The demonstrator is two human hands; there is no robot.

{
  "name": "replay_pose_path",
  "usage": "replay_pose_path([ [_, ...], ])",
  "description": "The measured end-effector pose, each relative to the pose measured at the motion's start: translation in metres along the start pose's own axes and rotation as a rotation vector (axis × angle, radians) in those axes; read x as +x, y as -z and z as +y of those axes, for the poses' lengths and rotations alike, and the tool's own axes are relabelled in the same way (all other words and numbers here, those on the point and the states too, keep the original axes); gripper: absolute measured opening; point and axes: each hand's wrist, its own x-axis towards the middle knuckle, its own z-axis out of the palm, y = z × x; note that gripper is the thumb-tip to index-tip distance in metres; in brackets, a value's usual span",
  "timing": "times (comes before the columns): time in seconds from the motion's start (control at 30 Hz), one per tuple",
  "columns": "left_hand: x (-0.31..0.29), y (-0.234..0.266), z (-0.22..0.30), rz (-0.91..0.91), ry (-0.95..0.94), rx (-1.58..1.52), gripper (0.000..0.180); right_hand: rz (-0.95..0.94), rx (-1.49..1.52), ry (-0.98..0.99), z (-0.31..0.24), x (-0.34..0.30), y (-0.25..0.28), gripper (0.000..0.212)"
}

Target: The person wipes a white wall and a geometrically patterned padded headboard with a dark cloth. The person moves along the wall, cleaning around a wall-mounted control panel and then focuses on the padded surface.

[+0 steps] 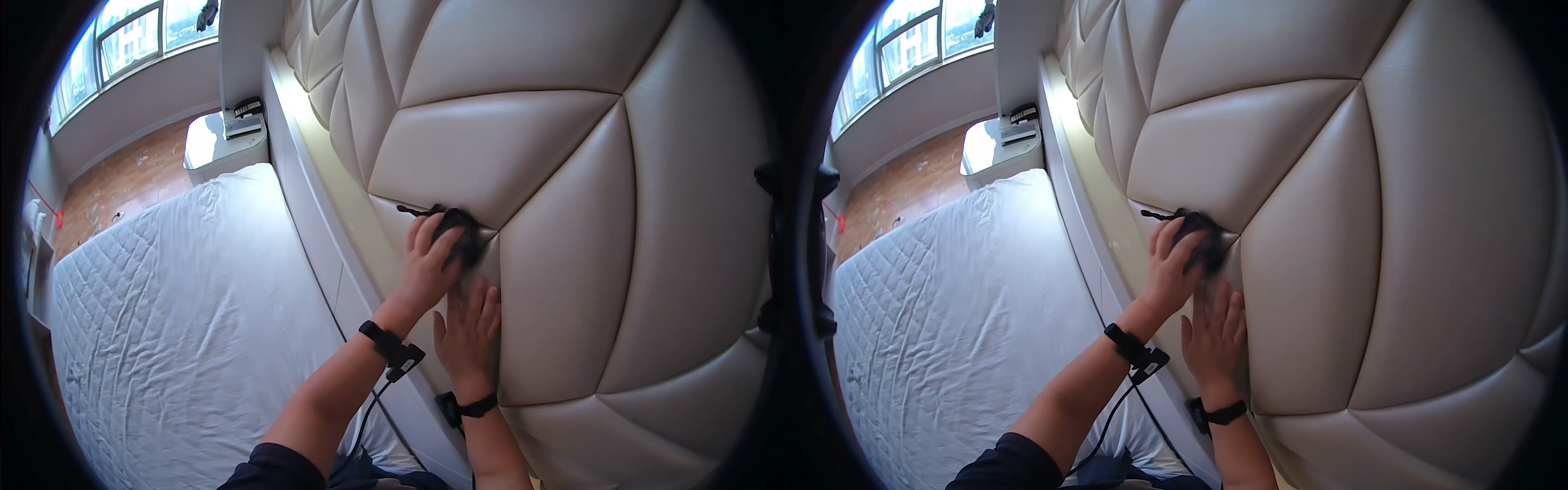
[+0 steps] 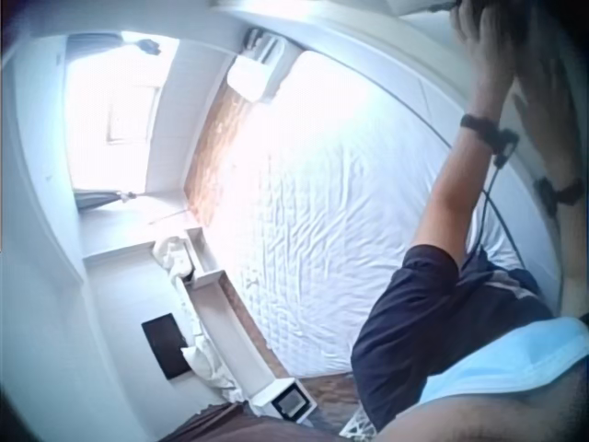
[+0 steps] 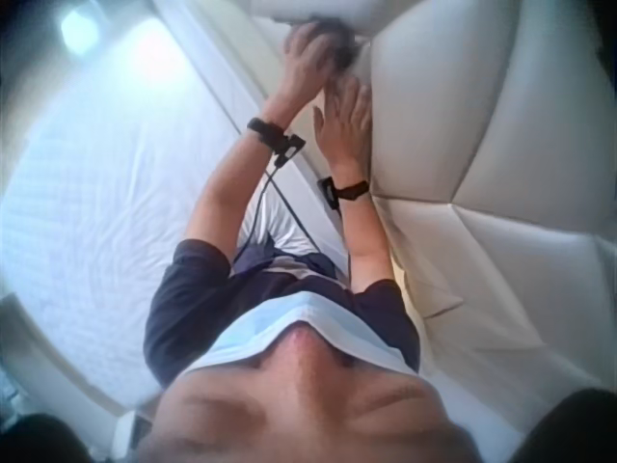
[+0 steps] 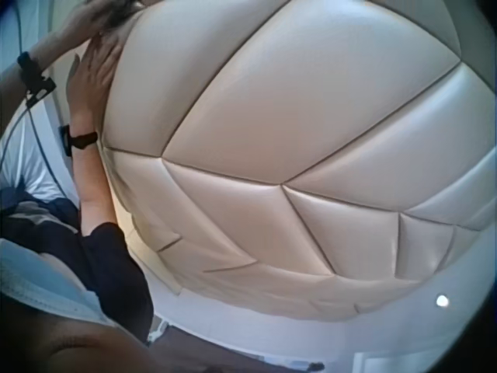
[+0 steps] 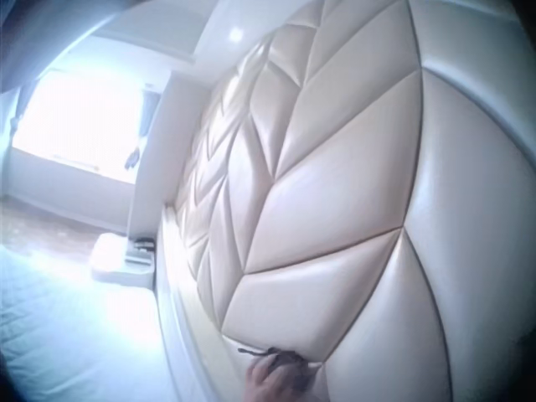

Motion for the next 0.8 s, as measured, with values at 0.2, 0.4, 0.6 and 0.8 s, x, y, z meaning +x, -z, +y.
replay_pose_path([
  [0.2,-0.009,0.003,-0.059,0.017,0.258,0.011,0.043,0.094,-0.133,0.019,0.000,-0.001,-0.007,0.060],
  [0.4,-0.010,-0.003,-0.112,0.016,0.378,0.052,0.036,0.125,-0.193,0.018,0.000,0.000,-0.008,0.057],
  [0.6,-0.008,-0.001,-0.151,-0.015,0.608,0.103,0.036,0.118,-0.214,0.022,0.000,0.000,-0.007,0.058],
  [0.8,-0.027,-0.002,-0.117,0.015,0.608,0.112,0.038,0.101,-0.188,0.027,0.000,0.001,-0.002,0.060],
])
